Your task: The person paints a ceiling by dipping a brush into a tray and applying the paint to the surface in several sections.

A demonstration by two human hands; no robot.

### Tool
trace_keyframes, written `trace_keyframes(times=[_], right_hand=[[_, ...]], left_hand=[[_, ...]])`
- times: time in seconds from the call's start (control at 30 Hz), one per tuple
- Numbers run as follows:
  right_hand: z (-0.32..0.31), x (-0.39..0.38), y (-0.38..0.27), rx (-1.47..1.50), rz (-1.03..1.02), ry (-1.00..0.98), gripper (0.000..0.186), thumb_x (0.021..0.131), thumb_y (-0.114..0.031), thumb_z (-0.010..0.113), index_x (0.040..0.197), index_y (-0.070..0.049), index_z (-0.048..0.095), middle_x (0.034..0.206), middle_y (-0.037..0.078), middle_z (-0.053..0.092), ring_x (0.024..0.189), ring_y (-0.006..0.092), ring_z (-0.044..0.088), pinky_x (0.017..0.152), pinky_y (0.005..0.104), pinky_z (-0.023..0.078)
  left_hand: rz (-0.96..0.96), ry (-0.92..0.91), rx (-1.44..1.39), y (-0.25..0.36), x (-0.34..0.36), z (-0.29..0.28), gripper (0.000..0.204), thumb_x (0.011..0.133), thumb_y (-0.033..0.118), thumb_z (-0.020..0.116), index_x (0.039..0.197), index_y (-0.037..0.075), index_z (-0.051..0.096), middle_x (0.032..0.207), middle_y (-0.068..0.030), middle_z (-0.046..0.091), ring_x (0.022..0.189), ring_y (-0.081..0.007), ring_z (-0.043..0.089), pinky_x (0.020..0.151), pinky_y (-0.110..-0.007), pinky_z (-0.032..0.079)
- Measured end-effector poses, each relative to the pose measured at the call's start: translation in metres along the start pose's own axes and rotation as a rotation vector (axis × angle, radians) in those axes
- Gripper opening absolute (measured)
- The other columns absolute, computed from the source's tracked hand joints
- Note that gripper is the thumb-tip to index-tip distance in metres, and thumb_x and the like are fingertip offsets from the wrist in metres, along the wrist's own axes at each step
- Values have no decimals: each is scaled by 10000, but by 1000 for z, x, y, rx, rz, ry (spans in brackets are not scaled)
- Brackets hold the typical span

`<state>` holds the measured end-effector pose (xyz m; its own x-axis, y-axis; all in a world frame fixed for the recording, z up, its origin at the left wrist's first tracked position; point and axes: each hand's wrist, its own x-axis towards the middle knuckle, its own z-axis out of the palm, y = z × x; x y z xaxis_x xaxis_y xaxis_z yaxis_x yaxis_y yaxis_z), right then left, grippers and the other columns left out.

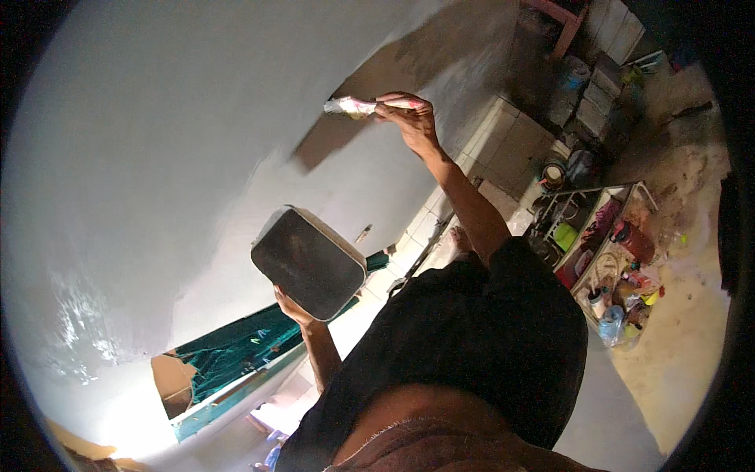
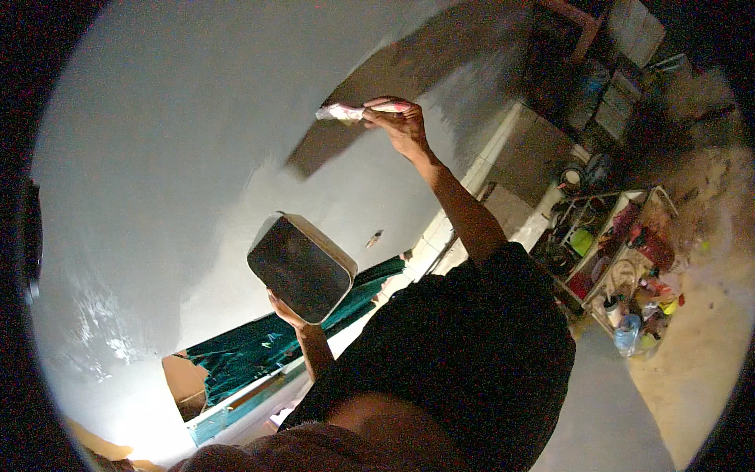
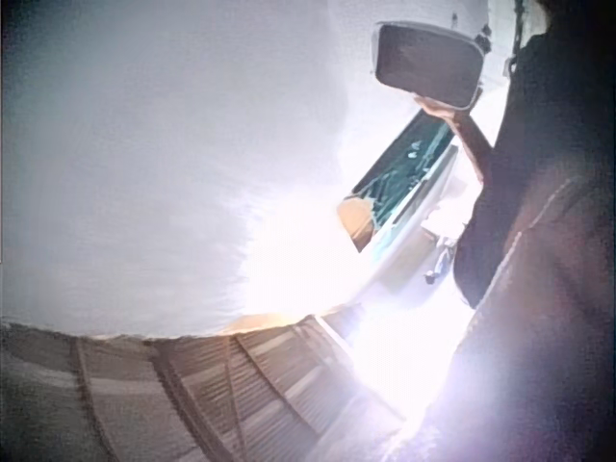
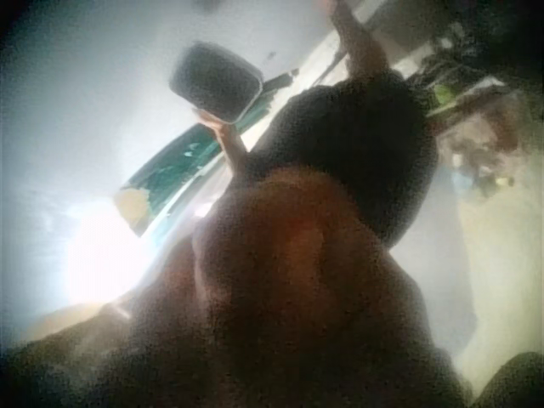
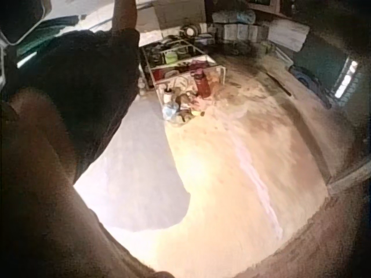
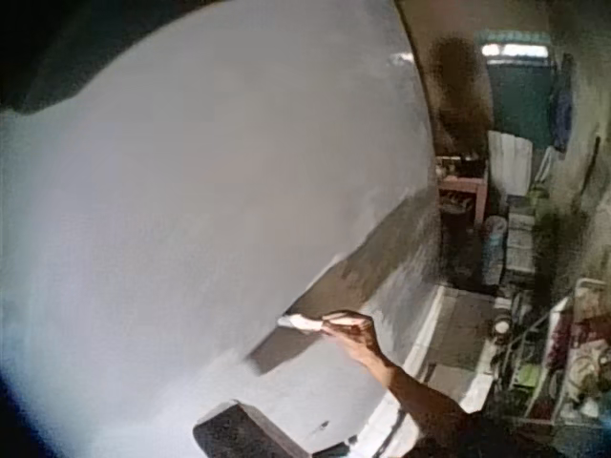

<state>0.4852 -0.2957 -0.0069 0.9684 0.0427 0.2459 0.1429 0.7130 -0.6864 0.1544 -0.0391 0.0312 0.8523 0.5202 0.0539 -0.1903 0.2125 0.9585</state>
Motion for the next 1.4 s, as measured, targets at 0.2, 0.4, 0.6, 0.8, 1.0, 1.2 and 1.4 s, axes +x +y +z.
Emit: trace_keyframes(times=[0.2,0.4,0.6,0.8,1.0,1.2,1.4], right_hand=[[-45,58,1,-20,-225,230,135,816,-22,725,940,14,687,938,115,682,865,189,670,756,332,599],[-88,111,-10,101,-548,449,120,809,30,698,928,18,688,962,73,678,904,198,643,796,341,562],[7,-4,11,-441,-403,159,63,848,-46,691,904,-22,709,954,57,715,873,131,656,788,293,518],[35,-51,32,-419,18,-146,133,821,-68,745,942,-15,730,982,119,721,927,162,676,851,310,541],[-56,63,2,-294,-247,360,98,831,-17,717,926,3,707,950,48,698,866,139,644,809,283,521],[-46,63,4,-160,-501,515,123,832,9,705,955,7,699,942,44,687,866,143,633,816,286,512],[58,-66,43,-401,-381,-57,114,839,-57,701,936,1,714,984,117,723,900,173,690,828,306,537]], left_hand=[[-35,24,-224,8,-7,-18,530,1001,433,315,1312,41,490,1313,-128,534,1174,-276,521,985,-436,430],[82,-140,-274,7,-6,-45,520,991,444,351,1307,57,495,1335,-109,522,1192,-263,503,1002,-430,410],[0,-65,-266,31,-14,-7,526,963,494,416,1321,118,504,1342,-115,516,1225,-309,493,1021,-496,427],[20,107,-119,36,-9,-15,565,930,544,445,1345,169,519,1412,-114,462,1246,-352,475,1007,-589,434],[76,24,-223,38,-20,-15,525,987,464,396,1331,77,485,1325,-123,524,1190,-284,512,1027,-456,419],[102,104,-148,37,-29,-39,523,993,454,395,1314,53,494,1300,-127,542,1163,-286,529,997,-441,445],[70,-9,-236,45,-25,-22,486,990,454,416,1296,89,508,1287,-121,549,1138,-287,547,987,-460,463]])
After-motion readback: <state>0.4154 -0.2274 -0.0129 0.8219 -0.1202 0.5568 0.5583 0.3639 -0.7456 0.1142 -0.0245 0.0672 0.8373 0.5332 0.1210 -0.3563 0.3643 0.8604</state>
